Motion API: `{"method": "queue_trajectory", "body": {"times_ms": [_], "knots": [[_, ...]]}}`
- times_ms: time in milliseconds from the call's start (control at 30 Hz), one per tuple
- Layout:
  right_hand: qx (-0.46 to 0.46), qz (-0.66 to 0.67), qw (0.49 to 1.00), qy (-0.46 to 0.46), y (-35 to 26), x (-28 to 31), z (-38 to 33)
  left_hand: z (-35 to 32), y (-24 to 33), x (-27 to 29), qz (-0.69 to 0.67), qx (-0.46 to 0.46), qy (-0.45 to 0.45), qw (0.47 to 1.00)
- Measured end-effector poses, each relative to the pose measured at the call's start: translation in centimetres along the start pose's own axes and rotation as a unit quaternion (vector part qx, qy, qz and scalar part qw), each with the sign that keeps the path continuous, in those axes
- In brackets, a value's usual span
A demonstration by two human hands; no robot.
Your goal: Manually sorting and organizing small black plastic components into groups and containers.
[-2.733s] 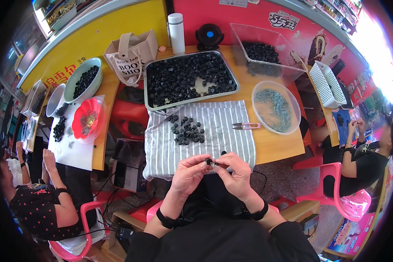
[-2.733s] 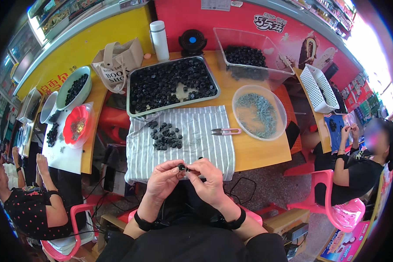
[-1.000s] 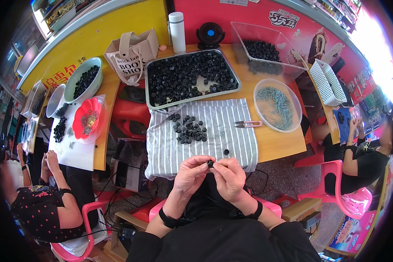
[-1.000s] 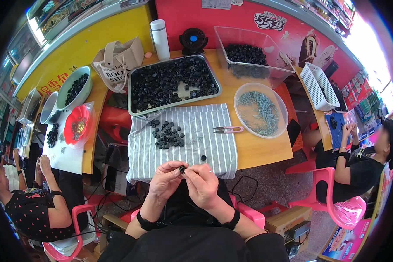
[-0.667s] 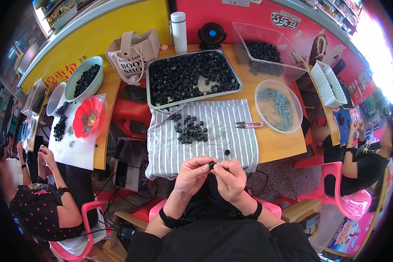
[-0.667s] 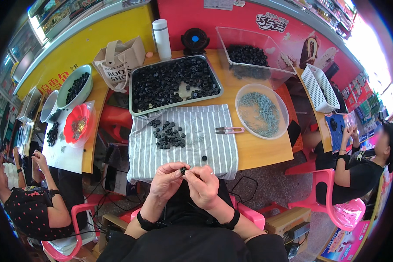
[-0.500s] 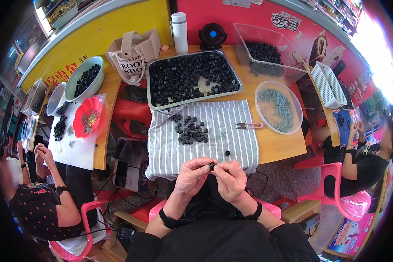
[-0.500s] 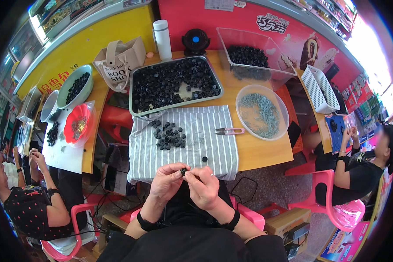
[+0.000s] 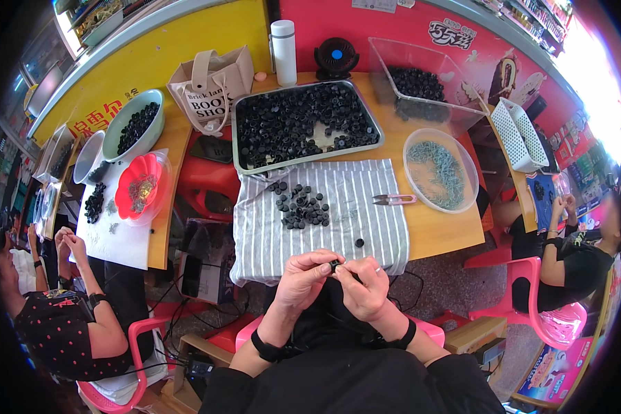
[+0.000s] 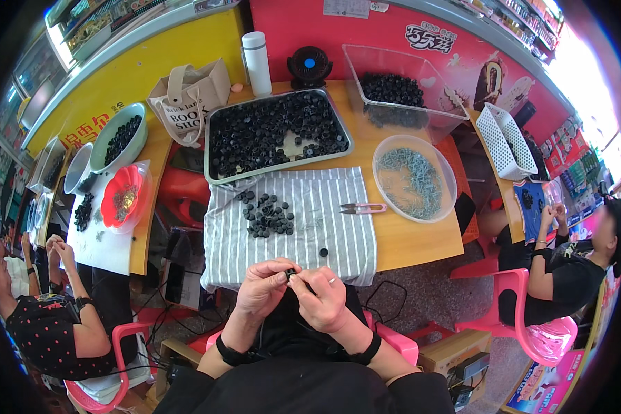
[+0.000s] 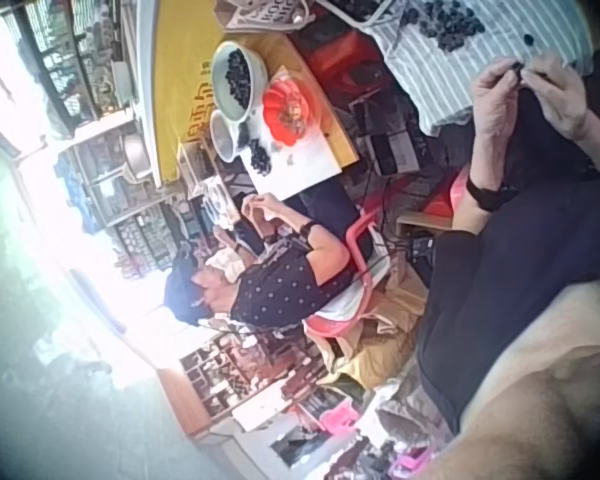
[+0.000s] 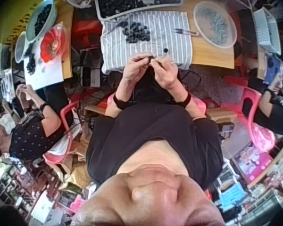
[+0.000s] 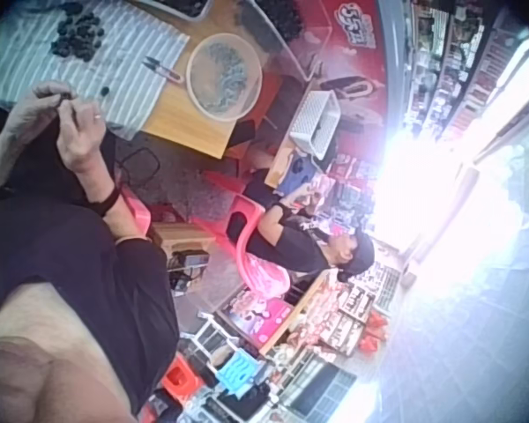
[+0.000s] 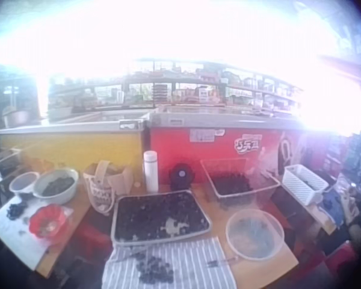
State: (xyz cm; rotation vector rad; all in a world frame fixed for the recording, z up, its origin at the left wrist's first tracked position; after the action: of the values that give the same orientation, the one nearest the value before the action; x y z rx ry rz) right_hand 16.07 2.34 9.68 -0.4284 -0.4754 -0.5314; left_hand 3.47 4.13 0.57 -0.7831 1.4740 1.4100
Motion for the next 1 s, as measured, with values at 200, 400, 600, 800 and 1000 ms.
{"method": "queue_trajectory", "body": {"times_ms": [200,400,600,800,1000], "knots": [[0.030,0.007,0.999,-0.015,-0.1,0.2,0.4,0.1,0.5,-0.4,0.030,-0.002,-0.012,0.999],[-0.066,0.093,0.993,-0.020,1.3,-0.3,0.1,0.3,0.7,-0.3,0.054,-0.003,-0.030,0.998],[-0.119,0.118,0.985,-0.026,2.0,-0.6,-0.2,0.3,0.6,-0.2,0.036,-0.007,-0.035,0.999],[-0.142,0.133,0.980,-0.035,2.4,-0.7,-0.4,0.4,0.3,0.0,0.042,-0.003,-0.026,0.999],[-0.175,0.170,0.968,-0.057,3.1,-1.4,-0.6,0.3,0.2,0.0,0.018,-0.004,-0.012,1.000]]}}
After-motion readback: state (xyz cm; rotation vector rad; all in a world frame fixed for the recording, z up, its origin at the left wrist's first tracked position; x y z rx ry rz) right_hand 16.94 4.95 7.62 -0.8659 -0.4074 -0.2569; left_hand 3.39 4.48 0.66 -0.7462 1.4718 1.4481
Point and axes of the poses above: each hand's wrist, its own z-axis towards the middle knuckle, its own x-axis out of the back of the hand, y = z × x, the point moved 7 cm from there along z, towards the middle knuckle, and after that the axes turned 12 degrees about -z, right-handed, at the moved point
